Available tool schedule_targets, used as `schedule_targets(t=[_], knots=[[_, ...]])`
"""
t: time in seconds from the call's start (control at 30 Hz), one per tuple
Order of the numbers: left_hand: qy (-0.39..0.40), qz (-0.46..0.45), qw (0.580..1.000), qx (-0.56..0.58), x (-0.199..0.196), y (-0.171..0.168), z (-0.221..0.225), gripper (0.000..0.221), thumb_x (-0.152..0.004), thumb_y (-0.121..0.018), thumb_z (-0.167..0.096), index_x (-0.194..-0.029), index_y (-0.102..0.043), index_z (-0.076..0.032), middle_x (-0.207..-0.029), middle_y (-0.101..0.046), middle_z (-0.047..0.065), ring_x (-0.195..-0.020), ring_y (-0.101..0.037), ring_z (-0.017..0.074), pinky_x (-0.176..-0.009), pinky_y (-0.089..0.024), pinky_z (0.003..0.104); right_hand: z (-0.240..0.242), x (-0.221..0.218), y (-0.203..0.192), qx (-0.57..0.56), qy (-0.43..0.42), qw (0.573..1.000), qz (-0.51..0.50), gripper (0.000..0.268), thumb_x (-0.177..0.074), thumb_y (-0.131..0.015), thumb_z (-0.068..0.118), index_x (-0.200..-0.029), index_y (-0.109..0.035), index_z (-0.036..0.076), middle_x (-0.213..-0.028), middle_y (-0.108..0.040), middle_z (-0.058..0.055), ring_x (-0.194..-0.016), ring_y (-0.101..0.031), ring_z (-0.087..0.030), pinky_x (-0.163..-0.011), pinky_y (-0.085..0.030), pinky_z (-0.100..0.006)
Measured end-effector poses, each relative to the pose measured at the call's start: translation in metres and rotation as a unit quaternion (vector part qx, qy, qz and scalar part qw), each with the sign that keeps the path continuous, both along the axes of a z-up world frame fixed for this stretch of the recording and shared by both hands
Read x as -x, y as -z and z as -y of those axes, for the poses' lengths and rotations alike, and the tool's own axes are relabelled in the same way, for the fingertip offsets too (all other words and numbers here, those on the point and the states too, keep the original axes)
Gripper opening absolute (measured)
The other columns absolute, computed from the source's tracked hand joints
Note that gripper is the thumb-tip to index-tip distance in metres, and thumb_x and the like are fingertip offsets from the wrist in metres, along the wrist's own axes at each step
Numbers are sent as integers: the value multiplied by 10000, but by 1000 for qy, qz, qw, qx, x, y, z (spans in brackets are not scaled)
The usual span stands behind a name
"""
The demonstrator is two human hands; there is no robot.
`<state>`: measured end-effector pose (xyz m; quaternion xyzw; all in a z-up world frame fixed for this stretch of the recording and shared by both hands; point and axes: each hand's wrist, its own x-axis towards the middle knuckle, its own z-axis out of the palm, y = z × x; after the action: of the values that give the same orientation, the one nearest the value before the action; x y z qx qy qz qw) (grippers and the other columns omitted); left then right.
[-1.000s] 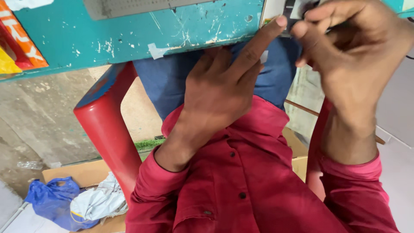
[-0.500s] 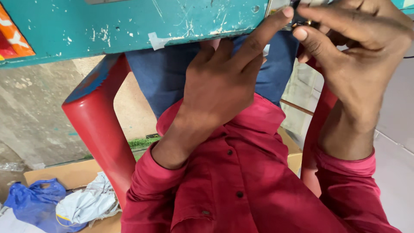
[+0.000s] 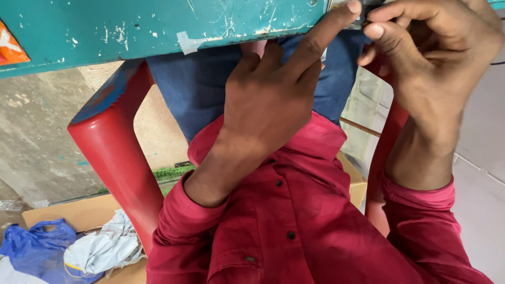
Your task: The person applies adhesive tape to a small electronic component and then applies a line of sealant along the edges of a disassembled smartphone chassis.
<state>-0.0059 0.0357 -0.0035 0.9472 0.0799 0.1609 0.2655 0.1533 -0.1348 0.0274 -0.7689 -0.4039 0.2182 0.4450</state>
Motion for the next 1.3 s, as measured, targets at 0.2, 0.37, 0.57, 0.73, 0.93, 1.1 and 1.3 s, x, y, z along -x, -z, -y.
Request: schedule_targets(t=[0.2, 0.37, 0.57, 0.73, 0.93, 1.1, 1.3], knots=[[-3, 3, 1000, 2, 1, 0, 1, 90, -1018, -666, -73, -956, -720, -36, -1540, -426, -146, -791, -614, 147, -636, -485, 292, 2, 4, -1, 14, 30, 999, -29, 50, -1154, -632, -103, -1128, -674, -115, -911, -663, -123, -766, -736, -165, -674, -618, -223], [-7, 7, 1000, -2, -1, 0, 1, 90, -1030, -660, -67, -965, -713, -35, -1540, -420, -143, -807, -622, 153, -647, -493, 297, 1, 2, -7, 1, -1, 1000, -21, 178, -1112, -631, -122, -1289, -652, -133, -996, -646, -134, -860, -740, -166, -740, -635, -218], [-6, 4, 1000, -3, 0, -1, 0, 70, -1029, -660, -64, -984, -706, -36, -1540, -431, -141, -795, -617, 148, -659, -501, 290, -6, 1, -18, 27, -44, 995, 86, 134, -1096, -690, -204, -1220, -658, -168, -1060, -683, -191, -863, -724, -204, -718, -596, -237], [-7, -4, 1000, -6, -2, -1, 1, 80, -1031, -691, -79, -964, -705, -38, -1523, -465, -133, -738, -594, 149, -635, -491, 290, 2, 10, -14, 29, -15, 996, 86, 128, -1093, -655, -162, -1219, -659, -147, -1118, -654, -167, -937, -738, -196, -797, -640, -237], [-6, -5, 1000, -5, -2, -3, 1, 98, -1034, -707, -75, -946, -709, -32, -1519, -476, -132, -699, -576, 140, -611, -478, 289, 0, 12, -13, 27, -12, 993, 119, 110, -1100, -649, -134, -1208, -643, -114, -1175, -600, -139, -966, -762, -182, -806, -639, -220], [-6, -1, 1000, -10, -3, -5, 0, 92, -1046, -685, -75, -968, -701, -28, -1530, -467, -128, -707, -573, 141, -626, -474, 289, -20, 18, -27, 105, -16, 933, 343, 190, -992, -884, -71, -1045, -703, -87, -1015, -610, -160, -800, -698, -247, -655, -551, -326], [-10, -6, 1000, -28, -3, -8, -1, 74, -1043, -673, -73, -991, -706, -33, -1516, -479, -137, -704, -574, 141, -637, -473, 281, -9, 15, -15, 22, 1, 972, 236, 323, -980, -815, -32, -1233, -623, -92, -1187, -606, -152, -961, -709, -190, -789, -600, -249]])
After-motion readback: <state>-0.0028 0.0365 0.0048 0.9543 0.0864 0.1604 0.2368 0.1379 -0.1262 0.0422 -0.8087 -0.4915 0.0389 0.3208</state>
